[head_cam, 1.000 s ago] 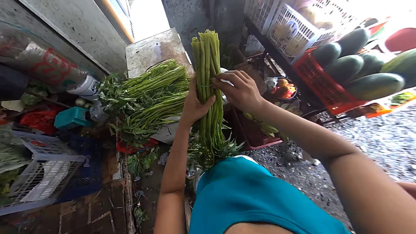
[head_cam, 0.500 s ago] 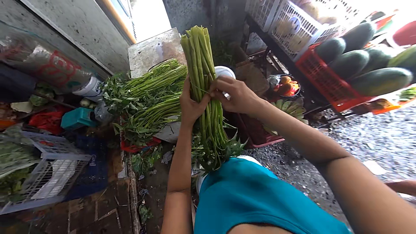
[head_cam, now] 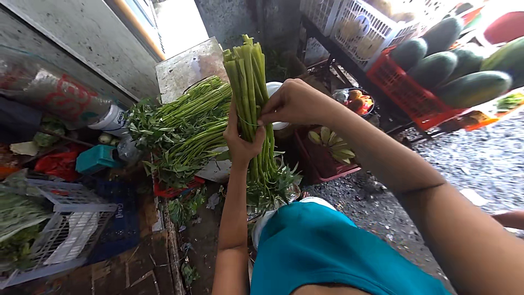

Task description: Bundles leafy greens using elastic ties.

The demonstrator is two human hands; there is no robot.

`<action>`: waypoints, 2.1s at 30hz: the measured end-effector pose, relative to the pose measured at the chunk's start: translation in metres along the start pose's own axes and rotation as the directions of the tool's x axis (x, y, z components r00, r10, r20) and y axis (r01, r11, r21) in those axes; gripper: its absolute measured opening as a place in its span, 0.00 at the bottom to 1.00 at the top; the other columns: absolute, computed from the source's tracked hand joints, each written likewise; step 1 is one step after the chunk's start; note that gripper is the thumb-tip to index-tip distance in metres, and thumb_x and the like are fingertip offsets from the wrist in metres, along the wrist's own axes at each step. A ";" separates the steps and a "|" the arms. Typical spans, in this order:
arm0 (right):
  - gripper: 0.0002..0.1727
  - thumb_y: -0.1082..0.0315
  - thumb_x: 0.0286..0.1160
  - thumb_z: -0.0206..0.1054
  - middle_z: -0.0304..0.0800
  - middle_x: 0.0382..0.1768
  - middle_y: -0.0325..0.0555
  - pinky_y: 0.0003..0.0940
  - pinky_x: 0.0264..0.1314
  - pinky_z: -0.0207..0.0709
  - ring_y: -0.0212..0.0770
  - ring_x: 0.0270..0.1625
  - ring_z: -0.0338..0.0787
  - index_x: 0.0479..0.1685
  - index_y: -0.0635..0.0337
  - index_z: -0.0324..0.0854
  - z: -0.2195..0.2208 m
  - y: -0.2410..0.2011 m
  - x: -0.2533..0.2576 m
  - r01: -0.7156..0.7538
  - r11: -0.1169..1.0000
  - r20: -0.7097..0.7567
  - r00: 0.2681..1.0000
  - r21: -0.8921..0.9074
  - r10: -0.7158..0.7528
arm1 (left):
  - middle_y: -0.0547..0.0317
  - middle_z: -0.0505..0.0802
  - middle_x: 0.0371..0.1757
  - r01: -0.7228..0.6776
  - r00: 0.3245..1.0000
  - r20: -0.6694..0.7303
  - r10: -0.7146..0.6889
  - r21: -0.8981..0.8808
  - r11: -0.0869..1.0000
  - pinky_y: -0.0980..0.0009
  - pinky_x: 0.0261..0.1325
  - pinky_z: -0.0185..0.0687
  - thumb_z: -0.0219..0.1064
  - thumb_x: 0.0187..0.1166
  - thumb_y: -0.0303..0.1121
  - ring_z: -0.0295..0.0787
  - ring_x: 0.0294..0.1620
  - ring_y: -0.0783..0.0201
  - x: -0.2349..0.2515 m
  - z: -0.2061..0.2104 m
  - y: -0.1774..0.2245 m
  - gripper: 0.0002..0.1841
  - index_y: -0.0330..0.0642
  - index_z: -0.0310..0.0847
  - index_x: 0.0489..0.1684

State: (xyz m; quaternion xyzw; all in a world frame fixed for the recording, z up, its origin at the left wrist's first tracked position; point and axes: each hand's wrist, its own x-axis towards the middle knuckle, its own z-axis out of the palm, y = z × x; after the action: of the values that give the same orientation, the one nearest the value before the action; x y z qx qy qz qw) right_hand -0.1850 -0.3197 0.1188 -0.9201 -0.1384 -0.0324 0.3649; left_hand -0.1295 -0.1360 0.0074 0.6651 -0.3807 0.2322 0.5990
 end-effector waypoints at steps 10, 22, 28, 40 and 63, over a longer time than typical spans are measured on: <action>0.08 0.62 0.74 0.72 0.94 0.37 0.35 0.19 0.34 0.79 0.22 0.32 0.86 0.41 0.56 0.93 0.032 -0.010 -0.001 0.193 0.979 -0.375 0.914 0.069 -0.153 | 0.58 0.88 0.61 0.444 0.896 0.151 -0.418 -0.358 0.821 0.71 0.70 0.84 0.87 0.56 0.35 0.87 0.61 0.73 -0.006 -0.009 0.004 0.47 0.31 0.62 0.77; 0.09 0.61 0.77 0.75 0.93 0.32 0.34 0.25 0.27 0.87 0.25 0.25 0.89 0.46 0.57 0.90 0.002 -0.029 0.026 0.049 0.964 -0.286 0.958 0.260 0.029 | 0.45 0.94 0.54 0.473 0.880 0.330 -0.342 -0.537 0.699 0.57 0.65 0.89 0.80 0.67 0.30 0.94 0.55 0.55 -0.007 -0.007 -0.012 0.30 0.29 0.73 0.66; 0.27 0.53 0.90 0.56 0.83 0.73 0.51 0.42 0.80 0.75 0.43 0.76 0.81 0.78 0.61 0.75 -0.029 -0.032 0.059 0.342 0.938 -0.362 0.868 -0.060 -0.340 | 0.48 0.94 0.50 0.549 0.836 0.295 -0.463 -0.409 0.729 0.60 0.60 0.92 0.81 0.61 0.30 0.94 0.51 0.60 0.002 0.002 0.001 0.32 0.30 0.73 0.66; 0.18 0.61 0.91 0.56 0.92 0.56 0.51 0.50 0.72 0.77 0.46 0.65 0.87 0.61 0.63 0.86 -0.014 -0.014 0.017 0.365 0.896 -0.561 0.699 -0.254 -0.444 | 0.55 0.93 0.52 0.607 0.785 0.211 -0.583 -0.070 0.791 0.67 0.61 0.91 0.87 0.55 0.33 0.93 0.53 0.68 0.035 0.011 0.032 0.38 0.37 0.74 0.69; 0.09 0.76 0.79 0.66 0.94 0.45 0.52 0.38 0.61 0.83 0.48 0.53 0.91 0.48 0.62 0.92 0.051 0.041 -0.025 0.314 0.898 -0.492 0.755 -0.309 -0.433 | 0.41 0.92 0.56 0.584 0.751 0.064 -0.657 0.400 0.706 0.49 0.61 0.87 0.88 0.53 0.28 0.92 0.57 0.49 0.056 0.030 0.047 0.49 0.38 0.60 0.79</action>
State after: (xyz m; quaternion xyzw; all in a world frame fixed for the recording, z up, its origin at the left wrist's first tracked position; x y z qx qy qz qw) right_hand -0.1998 -0.3198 0.0502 -0.8576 -0.2053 -0.3816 0.2770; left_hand -0.1366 -0.1779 0.0739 0.8709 -0.1433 0.0120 0.4699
